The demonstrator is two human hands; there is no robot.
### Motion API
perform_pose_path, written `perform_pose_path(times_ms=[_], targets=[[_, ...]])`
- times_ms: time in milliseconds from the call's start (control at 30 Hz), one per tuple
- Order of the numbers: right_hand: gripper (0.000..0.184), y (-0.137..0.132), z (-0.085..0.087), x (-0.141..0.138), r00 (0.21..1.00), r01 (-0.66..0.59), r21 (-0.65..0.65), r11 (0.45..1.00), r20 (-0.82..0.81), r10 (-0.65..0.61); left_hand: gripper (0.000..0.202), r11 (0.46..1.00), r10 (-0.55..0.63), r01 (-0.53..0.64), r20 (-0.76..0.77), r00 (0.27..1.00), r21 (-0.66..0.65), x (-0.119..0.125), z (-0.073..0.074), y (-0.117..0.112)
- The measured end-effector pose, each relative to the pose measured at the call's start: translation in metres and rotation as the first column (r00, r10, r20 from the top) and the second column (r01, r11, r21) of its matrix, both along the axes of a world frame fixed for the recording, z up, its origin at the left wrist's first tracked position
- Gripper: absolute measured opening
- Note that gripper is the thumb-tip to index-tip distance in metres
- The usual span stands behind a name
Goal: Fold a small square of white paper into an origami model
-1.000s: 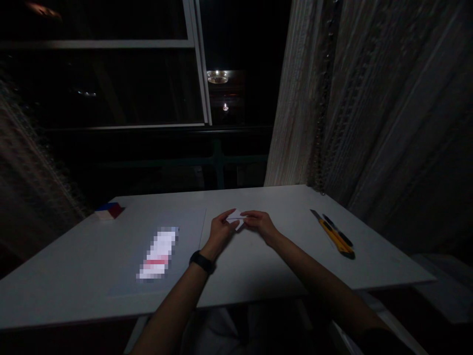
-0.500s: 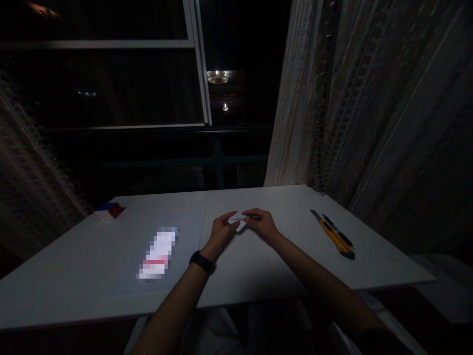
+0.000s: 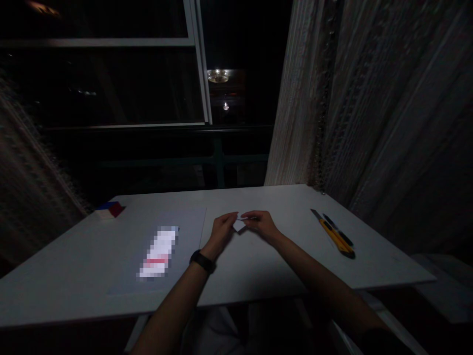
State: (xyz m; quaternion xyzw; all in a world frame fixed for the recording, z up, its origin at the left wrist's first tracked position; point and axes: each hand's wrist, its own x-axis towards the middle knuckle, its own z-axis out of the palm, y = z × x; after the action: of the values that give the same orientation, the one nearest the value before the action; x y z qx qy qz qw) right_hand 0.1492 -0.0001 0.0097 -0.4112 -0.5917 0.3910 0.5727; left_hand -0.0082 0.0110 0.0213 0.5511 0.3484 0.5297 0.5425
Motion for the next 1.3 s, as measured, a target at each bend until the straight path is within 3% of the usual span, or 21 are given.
perform_pose_path(times_ms=[200, 500, 767, 900, 1033, 1167, 1300], targets=[[0.025, -0.002, 0.003, -0.003, 0.999, -0.025, 0.020, 0.999, 0.038, 0.024, 0.024, 0.994, 0.106, -0.106, -0.049, 0.993, 0.004, 0.001, 0.000, -0.002], [0.019, -0.001, 0.001, 0.000, 0.997, 0.007, 0.073, 0.997, 0.070, -0.012, 0.021, 0.995, 0.101, -0.100, -0.058, 0.993, 0.006, -0.002, 0.005, -0.006], [0.021, 0.002, 0.000, 0.006, 0.993, -0.058, 0.029, 0.998, 0.109, 0.054, 0.021, 0.993, 0.099, -0.086, -0.161, 0.982, 0.086, -0.002, 0.001, -0.003], [0.018, -0.001, 0.005, 0.008, 0.977, -0.069, 0.082, 0.994, 0.208, 0.051, 0.024, 0.991, 0.086, -0.062, -0.200, 0.976, 0.121, -0.002, -0.002, 0.000], [0.010, -0.005, 0.010, 0.007, 0.944, -0.031, 0.196, 0.980, 0.329, -0.036, 0.025, 0.992, 0.097, -0.080, -0.183, 0.978, 0.096, -0.001, -0.003, 0.001], [0.019, -0.007, 0.011, 0.005, 0.921, -0.019, 0.269, 0.963, 0.381, -0.088, 0.024, 0.992, 0.107, -0.095, -0.163, 0.981, 0.083, 0.000, -0.002, 0.001], [0.020, -0.006, 0.008, 0.004, 0.927, -0.031, 0.254, 0.967, 0.370, -0.068, 0.025, 0.991, 0.109, -0.091, -0.188, 0.976, 0.099, 0.000, -0.003, 0.000]])
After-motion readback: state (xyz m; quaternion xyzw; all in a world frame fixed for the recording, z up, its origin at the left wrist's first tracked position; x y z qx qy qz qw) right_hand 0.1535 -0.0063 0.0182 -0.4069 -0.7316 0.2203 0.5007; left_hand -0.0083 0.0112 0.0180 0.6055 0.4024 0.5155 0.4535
